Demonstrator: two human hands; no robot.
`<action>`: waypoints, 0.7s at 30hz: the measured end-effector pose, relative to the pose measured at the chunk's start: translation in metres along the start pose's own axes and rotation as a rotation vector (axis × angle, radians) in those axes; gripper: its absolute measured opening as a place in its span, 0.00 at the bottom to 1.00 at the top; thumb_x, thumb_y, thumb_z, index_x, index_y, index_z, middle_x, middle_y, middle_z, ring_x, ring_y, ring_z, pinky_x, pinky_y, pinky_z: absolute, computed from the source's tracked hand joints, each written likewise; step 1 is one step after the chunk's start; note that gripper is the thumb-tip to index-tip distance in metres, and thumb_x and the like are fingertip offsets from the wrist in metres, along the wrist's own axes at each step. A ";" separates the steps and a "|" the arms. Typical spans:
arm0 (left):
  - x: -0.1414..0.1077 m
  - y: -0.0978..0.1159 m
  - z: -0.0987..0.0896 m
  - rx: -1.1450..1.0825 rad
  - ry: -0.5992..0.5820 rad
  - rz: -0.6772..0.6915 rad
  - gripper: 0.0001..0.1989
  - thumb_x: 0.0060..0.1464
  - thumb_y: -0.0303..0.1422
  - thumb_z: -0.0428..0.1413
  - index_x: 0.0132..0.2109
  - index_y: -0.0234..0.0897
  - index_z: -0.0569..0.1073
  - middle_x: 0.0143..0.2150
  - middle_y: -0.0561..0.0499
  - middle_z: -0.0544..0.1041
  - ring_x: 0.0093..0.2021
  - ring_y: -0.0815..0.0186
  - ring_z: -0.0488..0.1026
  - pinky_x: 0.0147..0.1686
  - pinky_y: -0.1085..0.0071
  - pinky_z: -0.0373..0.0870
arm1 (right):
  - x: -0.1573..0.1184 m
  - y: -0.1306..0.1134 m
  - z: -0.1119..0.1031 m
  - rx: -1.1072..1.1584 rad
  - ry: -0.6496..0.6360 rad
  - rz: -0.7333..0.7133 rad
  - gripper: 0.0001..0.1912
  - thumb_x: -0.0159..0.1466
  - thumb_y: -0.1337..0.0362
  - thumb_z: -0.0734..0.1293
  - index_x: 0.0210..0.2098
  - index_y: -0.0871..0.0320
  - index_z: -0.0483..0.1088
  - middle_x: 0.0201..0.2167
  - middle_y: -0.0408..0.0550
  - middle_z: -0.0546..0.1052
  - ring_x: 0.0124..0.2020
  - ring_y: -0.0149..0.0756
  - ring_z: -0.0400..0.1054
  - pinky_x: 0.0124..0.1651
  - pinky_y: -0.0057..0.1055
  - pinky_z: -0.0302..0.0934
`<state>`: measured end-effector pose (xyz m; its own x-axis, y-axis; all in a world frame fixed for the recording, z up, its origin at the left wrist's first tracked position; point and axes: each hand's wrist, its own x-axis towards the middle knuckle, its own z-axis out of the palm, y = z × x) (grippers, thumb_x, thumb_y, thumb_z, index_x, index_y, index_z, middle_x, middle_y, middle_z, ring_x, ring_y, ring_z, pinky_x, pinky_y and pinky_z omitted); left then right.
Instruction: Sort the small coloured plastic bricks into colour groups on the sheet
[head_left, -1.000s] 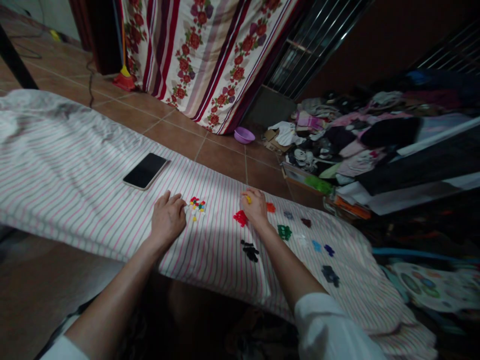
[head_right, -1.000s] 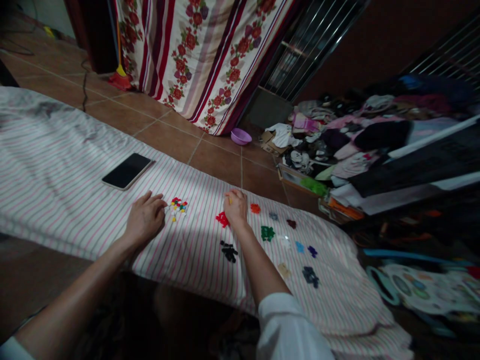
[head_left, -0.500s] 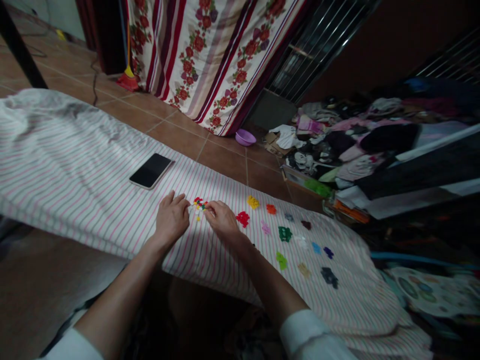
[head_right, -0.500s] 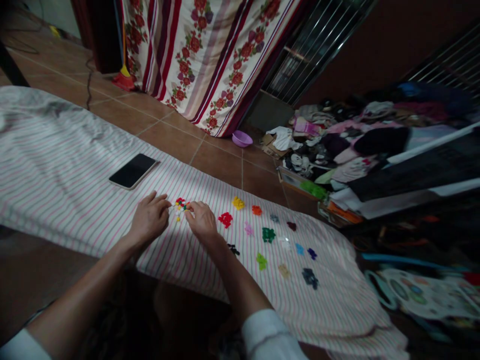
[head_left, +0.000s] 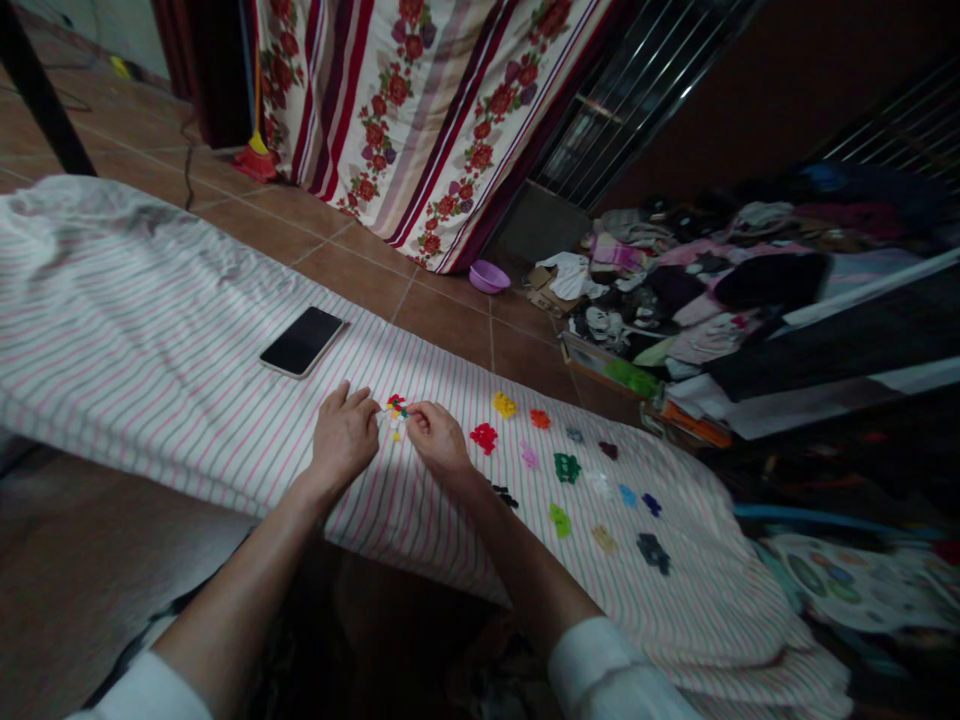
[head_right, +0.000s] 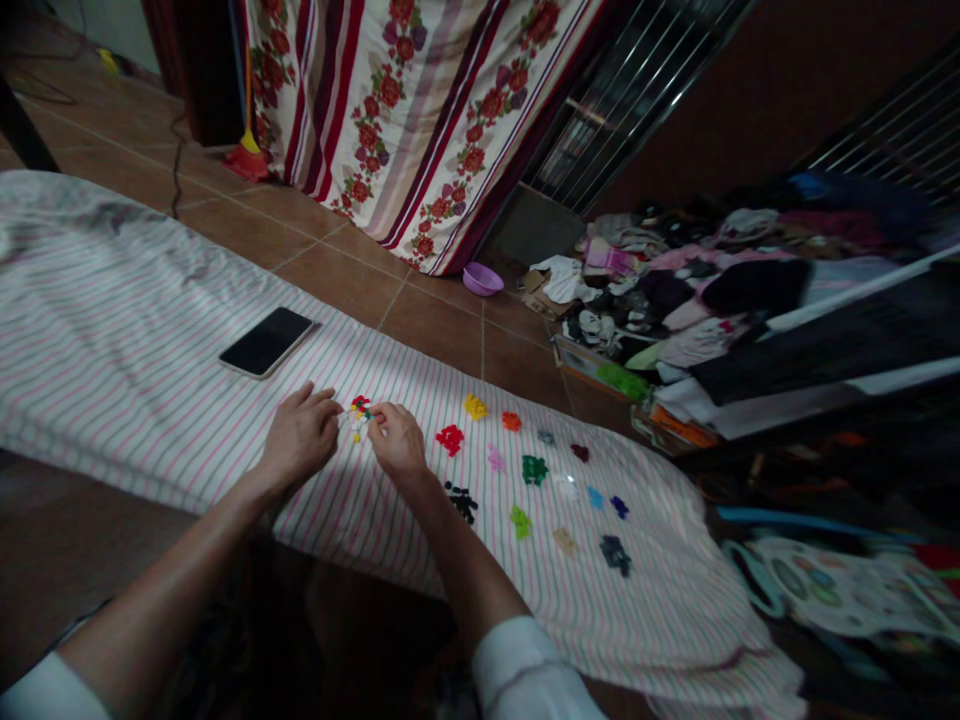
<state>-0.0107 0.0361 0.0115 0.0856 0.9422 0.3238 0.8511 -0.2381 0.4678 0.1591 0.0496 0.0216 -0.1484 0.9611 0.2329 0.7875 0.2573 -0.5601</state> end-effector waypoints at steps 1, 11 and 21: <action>0.000 0.000 0.000 0.000 0.000 0.000 0.17 0.58 0.28 0.45 0.44 0.34 0.78 0.55 0.46 0.75 0.63 0.47 0.61 0.62 0.53 0.59 | 0.000 0.000 -0.001 0.032 0.010 0.010 0.12 0.58 0.69 0.61 0.38 0.56 0.74 0.33 0.45 0.75 0.32 0.33 0.67 0.39 0.29 0.62; 0.001 0.001 -0.001 -0.002 -0.018 -0.005 0.17 0.58 0.29 0.45 0.44 0.35 0.78 0.56 0.45 0.74 0.63 0.49 0.61 0.61 0.52 0.60 | 0.000 0.018 -0.017 0.055 0.081 0.053 0.10 0.62 0.63 0.62 0.34 0.55 0.76 0.33 0.46 0.76 0.36 0.35 0.70 0.41 0.30 0.63; 0.001 0.002 -0.002 -0.001 -0.026 -0.006 0.17 0.57 0.29 0.45 0.44 0.35 0.78 0.56 0.45 0.74 0.63 0.49 0.61 0.61 0.51 0.60 | 0.007 0.065 -0.055 0.013 0.261 0.086 0.12 0.60 0.60 0.61 0.34 0.55 0.76 0.32 0.47 0.78 0.36 0.38 0.71 0.44 0.35 0.64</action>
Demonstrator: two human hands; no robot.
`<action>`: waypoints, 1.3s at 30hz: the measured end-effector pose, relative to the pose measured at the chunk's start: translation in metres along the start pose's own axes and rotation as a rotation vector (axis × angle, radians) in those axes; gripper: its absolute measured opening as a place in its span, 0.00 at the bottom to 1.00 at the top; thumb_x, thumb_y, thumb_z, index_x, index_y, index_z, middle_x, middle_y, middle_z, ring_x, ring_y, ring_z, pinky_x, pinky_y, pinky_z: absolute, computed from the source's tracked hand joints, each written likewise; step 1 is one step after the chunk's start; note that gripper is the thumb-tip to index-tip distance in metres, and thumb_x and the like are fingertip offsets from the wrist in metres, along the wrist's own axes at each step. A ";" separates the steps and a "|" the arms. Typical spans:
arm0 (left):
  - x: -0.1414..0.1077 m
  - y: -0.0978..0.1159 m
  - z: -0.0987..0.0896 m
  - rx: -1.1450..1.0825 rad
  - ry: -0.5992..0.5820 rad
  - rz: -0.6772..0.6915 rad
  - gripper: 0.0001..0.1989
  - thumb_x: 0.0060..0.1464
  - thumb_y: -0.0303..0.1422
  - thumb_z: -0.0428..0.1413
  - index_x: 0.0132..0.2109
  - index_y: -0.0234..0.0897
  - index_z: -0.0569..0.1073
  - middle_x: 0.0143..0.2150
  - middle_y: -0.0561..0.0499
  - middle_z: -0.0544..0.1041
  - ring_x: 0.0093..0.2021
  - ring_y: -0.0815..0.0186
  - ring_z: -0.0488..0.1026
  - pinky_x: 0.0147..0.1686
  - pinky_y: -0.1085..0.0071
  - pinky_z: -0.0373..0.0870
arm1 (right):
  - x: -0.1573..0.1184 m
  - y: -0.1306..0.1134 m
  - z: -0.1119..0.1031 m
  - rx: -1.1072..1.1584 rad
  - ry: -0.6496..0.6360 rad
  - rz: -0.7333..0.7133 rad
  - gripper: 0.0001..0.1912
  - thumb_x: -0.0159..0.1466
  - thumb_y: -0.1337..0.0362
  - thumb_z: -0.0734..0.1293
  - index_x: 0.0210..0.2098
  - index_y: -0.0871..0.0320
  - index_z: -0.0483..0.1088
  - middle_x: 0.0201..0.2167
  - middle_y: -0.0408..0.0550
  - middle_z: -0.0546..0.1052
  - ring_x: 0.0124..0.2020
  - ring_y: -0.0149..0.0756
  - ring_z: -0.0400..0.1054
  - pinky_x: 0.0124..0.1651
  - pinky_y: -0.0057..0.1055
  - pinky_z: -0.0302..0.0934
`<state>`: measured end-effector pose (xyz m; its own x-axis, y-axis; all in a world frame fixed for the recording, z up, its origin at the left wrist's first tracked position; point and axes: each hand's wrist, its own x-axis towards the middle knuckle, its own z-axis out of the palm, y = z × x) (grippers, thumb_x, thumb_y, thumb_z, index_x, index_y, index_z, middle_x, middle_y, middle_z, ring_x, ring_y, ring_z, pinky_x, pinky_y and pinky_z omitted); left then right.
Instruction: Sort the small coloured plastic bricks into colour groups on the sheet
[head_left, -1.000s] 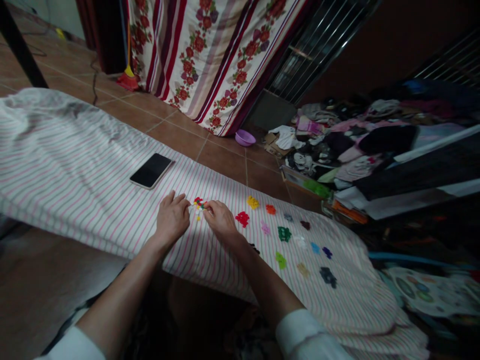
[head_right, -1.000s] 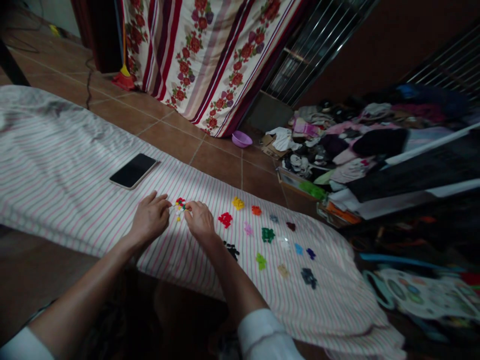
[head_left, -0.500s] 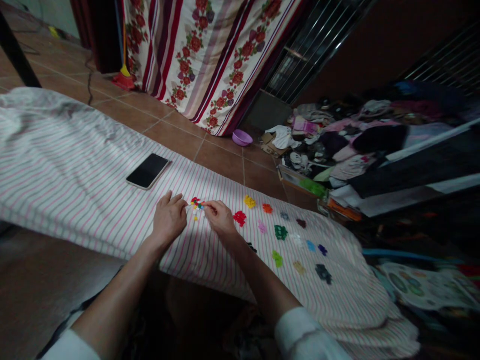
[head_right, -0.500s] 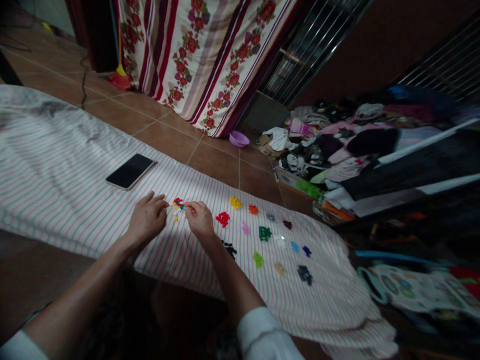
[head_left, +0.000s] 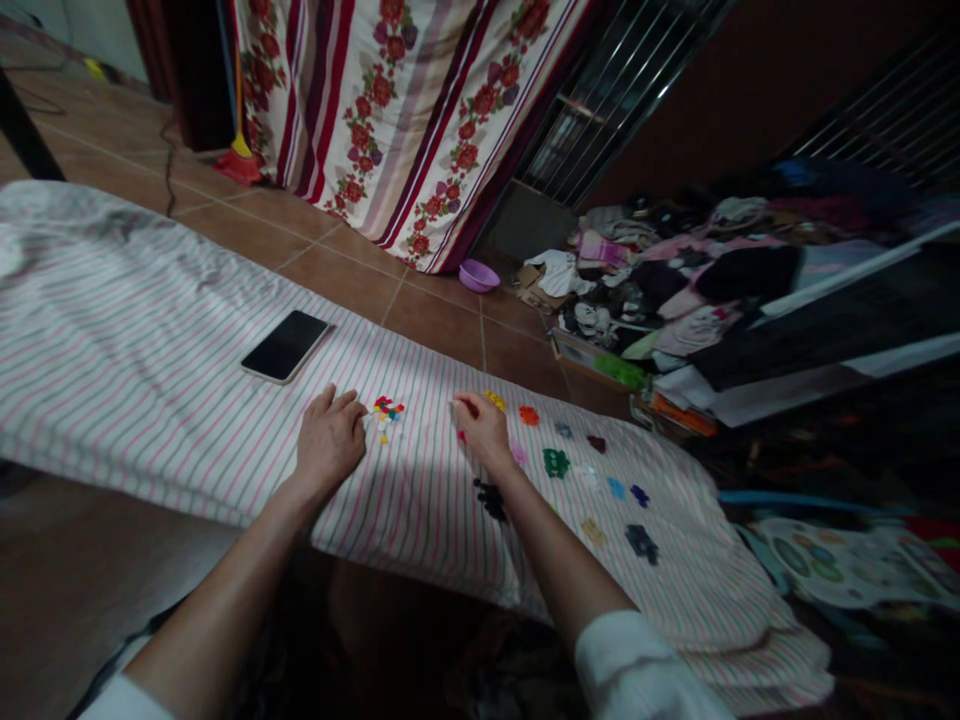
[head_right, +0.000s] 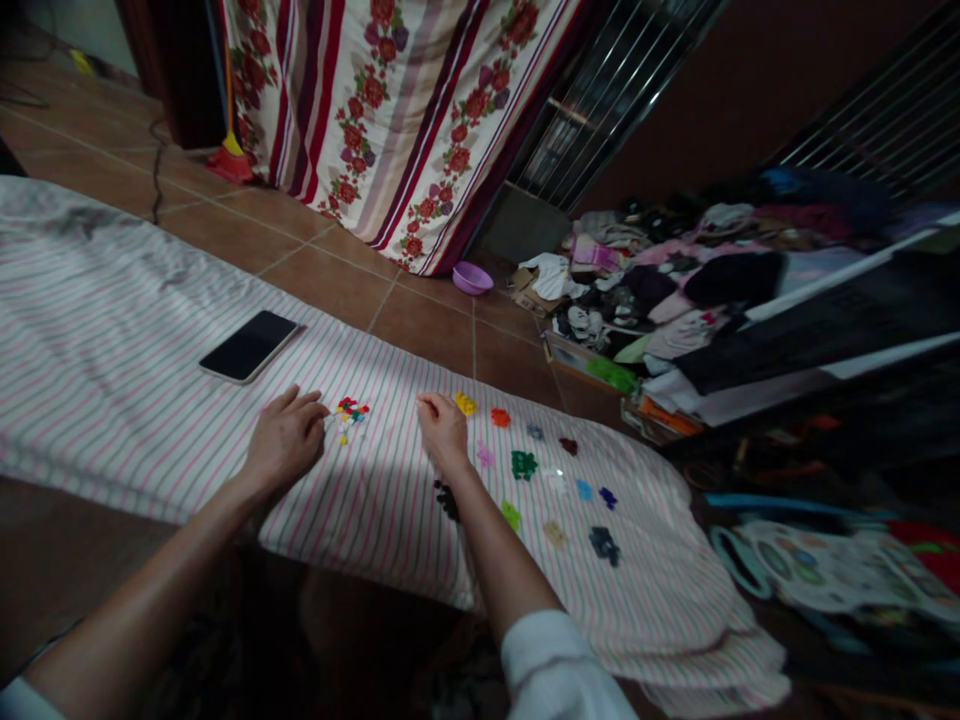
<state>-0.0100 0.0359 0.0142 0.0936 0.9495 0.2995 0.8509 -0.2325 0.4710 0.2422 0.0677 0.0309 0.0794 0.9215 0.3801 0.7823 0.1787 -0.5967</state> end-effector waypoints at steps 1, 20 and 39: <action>0.000 0.000 0.000 0.001 0.007 0.001 0.17 0.57 0.29 0.45 0.44 0.35 0.78 0.56 0.45 0.74 0.63 0.49 0.61 0.61 0.51 0.60 | 0.004 0.006 -0.004 -0.009 0.021 0.012 0.11 0.59 0.60 0.61 0.34 0.55 0.75 0.32 0.47 0.78 0.36 0.38 0.71 0.45 0.35 0.64; 0.000 0.004 0.000 0.010 0.010 -0.025 0.16 0.57 0.29 0.46 0.43 0.36 0.77 0.56 0.47 0.74 0.64 0.49 0.60 0.61 0.52 0.59 | 0.048 0.080 -0.039 -0.346 0.045 0.136 0.18 0.58 0.70 0.57 0.39 0.60 0.77 0.41 0.55 0.77 0.44 0.42 0.71 0.52 0.38 0.63; 0.002 0.006 0.001 0.012 0.012 -0.043 0.15 0.57 0.30 0.46 0.42 0.37 0.77 0.56 0.47 0.74 0.63 0.49 0.61 0.60 0.51 0.60 | 0.054 0.091 -0.026 -0.353 -0.078 0.147 0.17 0.58 0.69 0.57 0.38 0.55 0.77 0.39 0.52 0.79 0.44 0.42 0.71 0.52 0.38 0.62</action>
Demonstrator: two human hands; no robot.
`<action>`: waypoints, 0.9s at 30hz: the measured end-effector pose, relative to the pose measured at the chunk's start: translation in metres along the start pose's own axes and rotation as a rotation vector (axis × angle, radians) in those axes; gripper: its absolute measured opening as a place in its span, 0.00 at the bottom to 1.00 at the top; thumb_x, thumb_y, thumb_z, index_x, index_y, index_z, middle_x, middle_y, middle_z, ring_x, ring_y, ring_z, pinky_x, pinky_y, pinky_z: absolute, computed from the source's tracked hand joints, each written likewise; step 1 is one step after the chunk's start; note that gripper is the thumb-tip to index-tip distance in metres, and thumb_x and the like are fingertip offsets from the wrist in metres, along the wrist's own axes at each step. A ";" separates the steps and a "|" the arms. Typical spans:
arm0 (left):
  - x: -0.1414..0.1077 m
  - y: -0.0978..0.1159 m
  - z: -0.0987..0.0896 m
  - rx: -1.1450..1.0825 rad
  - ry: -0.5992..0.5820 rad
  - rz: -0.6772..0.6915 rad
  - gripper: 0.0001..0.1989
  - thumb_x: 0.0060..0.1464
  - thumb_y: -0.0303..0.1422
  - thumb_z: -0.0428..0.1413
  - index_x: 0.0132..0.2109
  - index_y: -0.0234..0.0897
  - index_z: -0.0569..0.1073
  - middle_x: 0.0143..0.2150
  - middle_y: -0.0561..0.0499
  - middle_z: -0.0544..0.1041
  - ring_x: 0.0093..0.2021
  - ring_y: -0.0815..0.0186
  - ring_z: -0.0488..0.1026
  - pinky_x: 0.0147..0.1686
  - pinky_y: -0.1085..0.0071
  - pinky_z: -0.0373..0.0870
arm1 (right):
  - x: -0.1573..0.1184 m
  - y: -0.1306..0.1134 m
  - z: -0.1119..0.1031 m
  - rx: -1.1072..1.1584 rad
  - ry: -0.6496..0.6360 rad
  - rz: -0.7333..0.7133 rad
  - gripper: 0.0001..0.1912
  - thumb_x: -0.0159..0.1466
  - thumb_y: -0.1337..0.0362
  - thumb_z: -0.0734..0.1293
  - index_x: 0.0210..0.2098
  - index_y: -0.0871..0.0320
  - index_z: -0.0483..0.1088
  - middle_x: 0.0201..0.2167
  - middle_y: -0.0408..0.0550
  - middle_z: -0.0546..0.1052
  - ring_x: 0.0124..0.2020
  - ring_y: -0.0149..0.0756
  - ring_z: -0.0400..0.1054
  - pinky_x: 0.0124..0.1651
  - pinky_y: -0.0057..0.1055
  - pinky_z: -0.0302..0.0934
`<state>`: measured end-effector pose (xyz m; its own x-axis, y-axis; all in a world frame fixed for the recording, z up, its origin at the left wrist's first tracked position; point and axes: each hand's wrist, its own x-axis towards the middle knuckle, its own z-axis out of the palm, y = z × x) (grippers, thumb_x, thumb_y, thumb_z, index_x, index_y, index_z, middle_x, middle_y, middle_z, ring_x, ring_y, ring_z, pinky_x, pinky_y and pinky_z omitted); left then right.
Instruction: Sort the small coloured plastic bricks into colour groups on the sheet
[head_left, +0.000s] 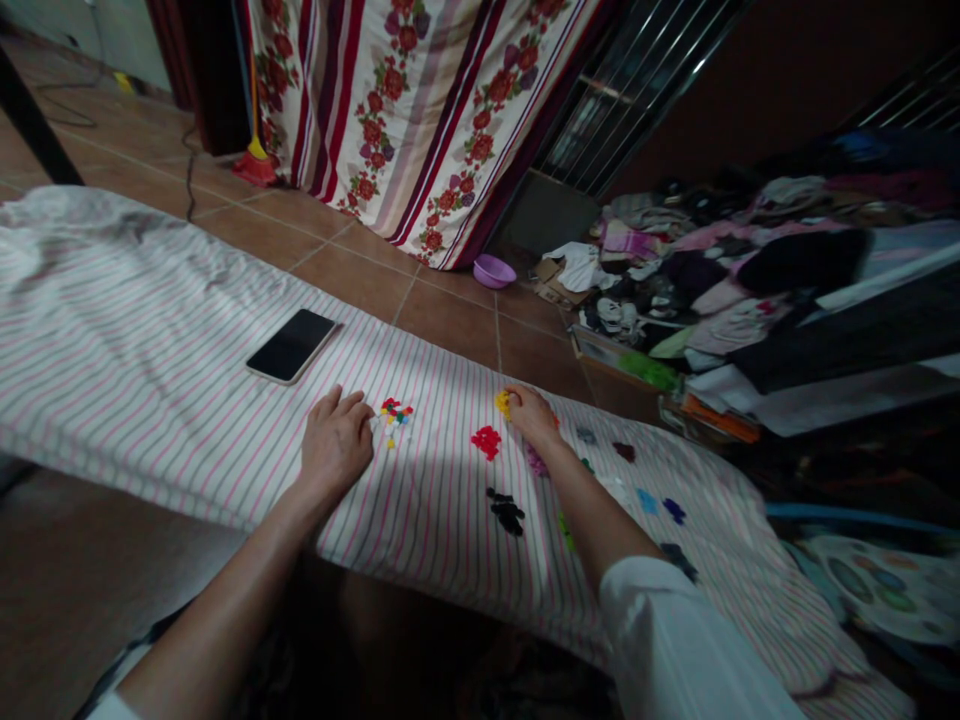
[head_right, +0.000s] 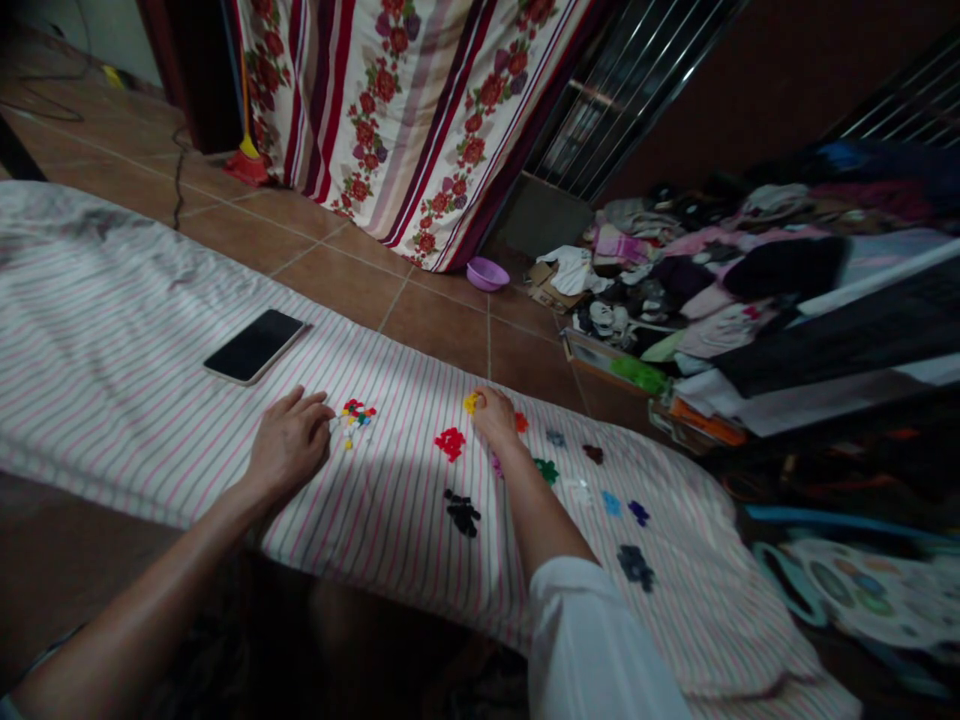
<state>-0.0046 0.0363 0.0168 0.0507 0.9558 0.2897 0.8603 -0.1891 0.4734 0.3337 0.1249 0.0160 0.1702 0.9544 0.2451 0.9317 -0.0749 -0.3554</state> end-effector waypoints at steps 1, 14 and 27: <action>0.000 0.000 0.000 -0.001 -0.003 0.001 0.15 0.57 0.30 0.46 0.42 0.37 0.77 0.56 0.47 0.74 0.63 0.49 0.61 0.60 0.51 0.60 | 0.000 0.000 0.000 0.016 0.001 0.017 0.18 0.58 0.69 0.57 0.39 0.56 0.77 0.40 0.53 0.79 0.44 0.42 0.72 0.52 0.38 0.62; 0.000 -0.002 0.001 -0.005 0.005 0.016 0.16 0.57 0.30 0.46 0.42 0.36 0.77 0.56 0.47 0.74 0.63 0.49 0.61 0.60 0.51 0.60 | -0.004 0.015 -0.008 0.162 0.104 0.106 0.22 0.54 0.71 0.56 0.42 0.57 0.76 0.42 0.50 0.79 0.46 0.41 0.72 0.52 0.38 0.63; -0.001 -0.002 -0.002 -0.005 -0.021 0.018 0.17 0.57 0.28 0.45 0.43 0.35 0.77 0.56 0.46 0.74 0.63 0.48 0.60 0.61 0.52 0.60 | -0.038 -0.052 -0.023 0.207 0.036 -0.181 0.14 0.58 0.68 0.60 0.38 0.57 0.76 0.39 0.51 0.77 0.43 0.41 0.71 0.50 0.38 0.64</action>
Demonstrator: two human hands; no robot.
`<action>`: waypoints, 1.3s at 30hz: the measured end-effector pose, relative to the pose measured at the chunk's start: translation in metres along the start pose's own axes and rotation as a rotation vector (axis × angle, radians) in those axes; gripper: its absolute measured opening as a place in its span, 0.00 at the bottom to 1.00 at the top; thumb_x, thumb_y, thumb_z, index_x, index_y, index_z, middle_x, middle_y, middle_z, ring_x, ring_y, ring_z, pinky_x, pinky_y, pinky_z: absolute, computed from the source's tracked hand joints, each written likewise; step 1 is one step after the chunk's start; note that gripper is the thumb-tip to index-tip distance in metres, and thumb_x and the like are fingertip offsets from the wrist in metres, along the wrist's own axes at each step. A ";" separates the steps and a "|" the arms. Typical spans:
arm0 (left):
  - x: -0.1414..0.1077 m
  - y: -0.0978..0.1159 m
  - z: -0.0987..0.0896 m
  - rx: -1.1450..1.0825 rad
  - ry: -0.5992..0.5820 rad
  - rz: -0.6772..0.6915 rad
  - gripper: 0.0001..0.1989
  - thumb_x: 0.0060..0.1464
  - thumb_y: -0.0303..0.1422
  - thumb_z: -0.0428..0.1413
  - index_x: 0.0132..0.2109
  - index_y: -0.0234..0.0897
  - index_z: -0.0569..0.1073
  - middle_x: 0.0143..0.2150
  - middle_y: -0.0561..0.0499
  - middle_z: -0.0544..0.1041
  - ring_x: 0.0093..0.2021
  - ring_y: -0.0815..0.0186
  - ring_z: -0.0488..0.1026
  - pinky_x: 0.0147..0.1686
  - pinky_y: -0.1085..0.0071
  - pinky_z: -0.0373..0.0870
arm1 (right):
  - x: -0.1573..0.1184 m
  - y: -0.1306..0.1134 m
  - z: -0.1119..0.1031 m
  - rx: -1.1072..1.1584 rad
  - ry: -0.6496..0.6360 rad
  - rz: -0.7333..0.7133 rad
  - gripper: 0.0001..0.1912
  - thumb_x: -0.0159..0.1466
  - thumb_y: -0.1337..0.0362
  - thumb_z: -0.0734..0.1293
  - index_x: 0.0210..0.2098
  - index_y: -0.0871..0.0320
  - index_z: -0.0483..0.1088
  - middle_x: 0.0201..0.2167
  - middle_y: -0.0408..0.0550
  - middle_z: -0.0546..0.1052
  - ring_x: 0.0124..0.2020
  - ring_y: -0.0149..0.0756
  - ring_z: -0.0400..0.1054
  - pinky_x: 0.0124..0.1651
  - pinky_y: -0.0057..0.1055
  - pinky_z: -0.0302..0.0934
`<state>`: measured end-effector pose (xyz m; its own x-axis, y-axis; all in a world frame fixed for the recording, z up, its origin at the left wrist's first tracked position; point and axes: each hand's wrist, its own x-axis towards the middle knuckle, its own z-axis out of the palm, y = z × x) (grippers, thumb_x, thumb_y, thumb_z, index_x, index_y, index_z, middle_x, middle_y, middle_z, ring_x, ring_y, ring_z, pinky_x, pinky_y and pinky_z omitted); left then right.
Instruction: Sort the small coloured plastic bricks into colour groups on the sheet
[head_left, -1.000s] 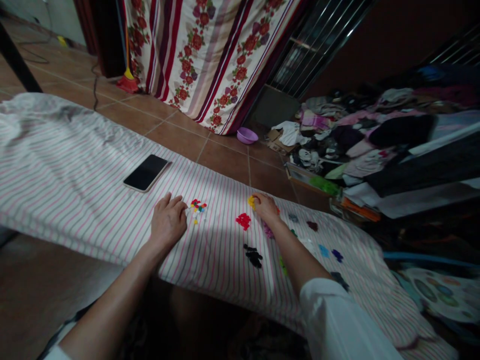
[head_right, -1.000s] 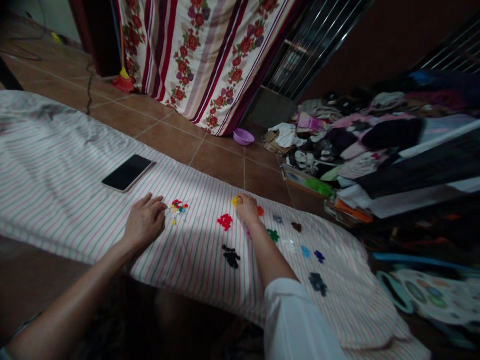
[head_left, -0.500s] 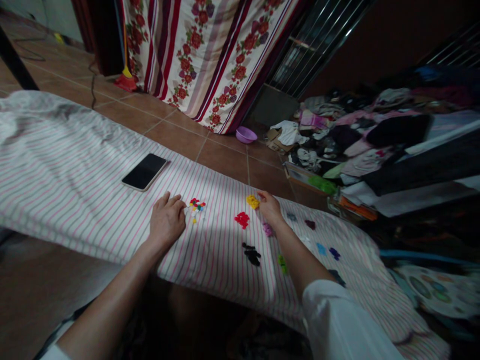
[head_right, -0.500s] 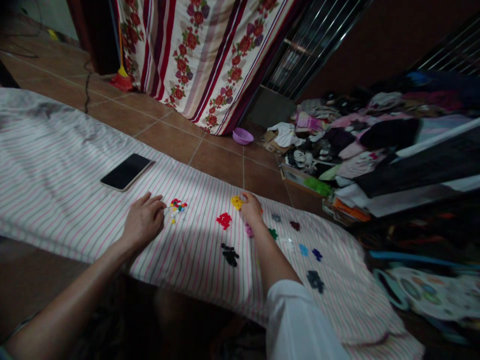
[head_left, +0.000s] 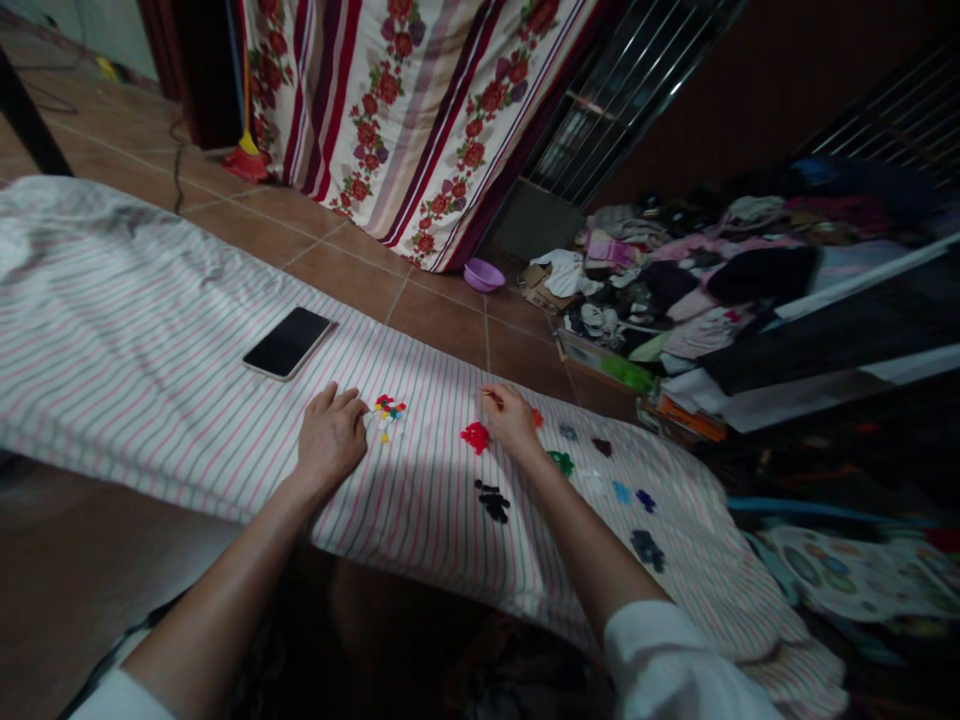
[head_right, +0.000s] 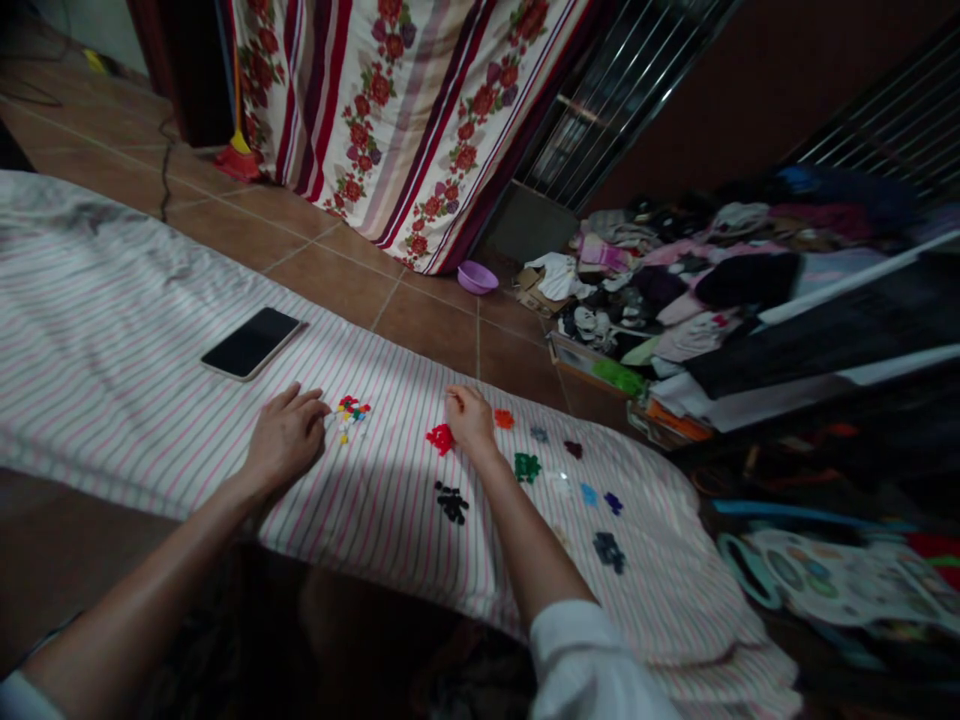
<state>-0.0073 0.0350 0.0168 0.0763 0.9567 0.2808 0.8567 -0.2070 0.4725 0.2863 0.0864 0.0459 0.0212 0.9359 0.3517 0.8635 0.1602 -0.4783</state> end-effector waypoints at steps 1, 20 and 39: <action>0.000 0.000 0.000 0.002 -0.002 0.001 0.17 0.57 0.28 0.44 0.44 0.35 0.78 0.57 0.46 0.74 0.64 0.48 0.60 0.61 0.52 0.60 | -0.003 -0.010 0.003 0.015 -0.029 -0.039 0.13 0.59 0.68 0.60 0.37 0.57 0.76 0.38 0.50 0.77 0.43 0.40 0.71 0.49 0.37 0.64; 0.000 -0.015 0.003 -0.032 0.061 0.080 0.16 0.57 0.27 0.46 0.42 0.33 0.78 0.54 0.43 0.76 0.60 0.53 0.66 0.61 0.55 0.63 | -0.028 -0.095 0.058 0.015 -0.404 -0.251 0.11 0.64 0.73 0.62 0.41 0.56 0.74 0.39 0.47 0.74 0.43 0.33 0.67 0.48 0.31 0.60; 0.001 -0.021 0.003 -0.028 0.038 0.155 0.17 0.57 0.29 0.45 0.42 0.32 0.78 0.52 0.41 0.76 0.56 0.56 0.70 0.62 0.56 0.61 | -0.034 -0.101 0.070 0.019 -0.273 -0.139 0.14 0.60 0.75 0.60 0.39 0.55 0.72 0.37 0.45 0.73 0.41 0.34 0.66 0.48 0.31 0.60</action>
<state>-0.0239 0.0410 0.0043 0.1872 0.9045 0.3832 0.8214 -0.3581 0.4439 0.1631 0.0607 0.0261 -0.2348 0.9540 0.1863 0.8389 0.2957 -0.4569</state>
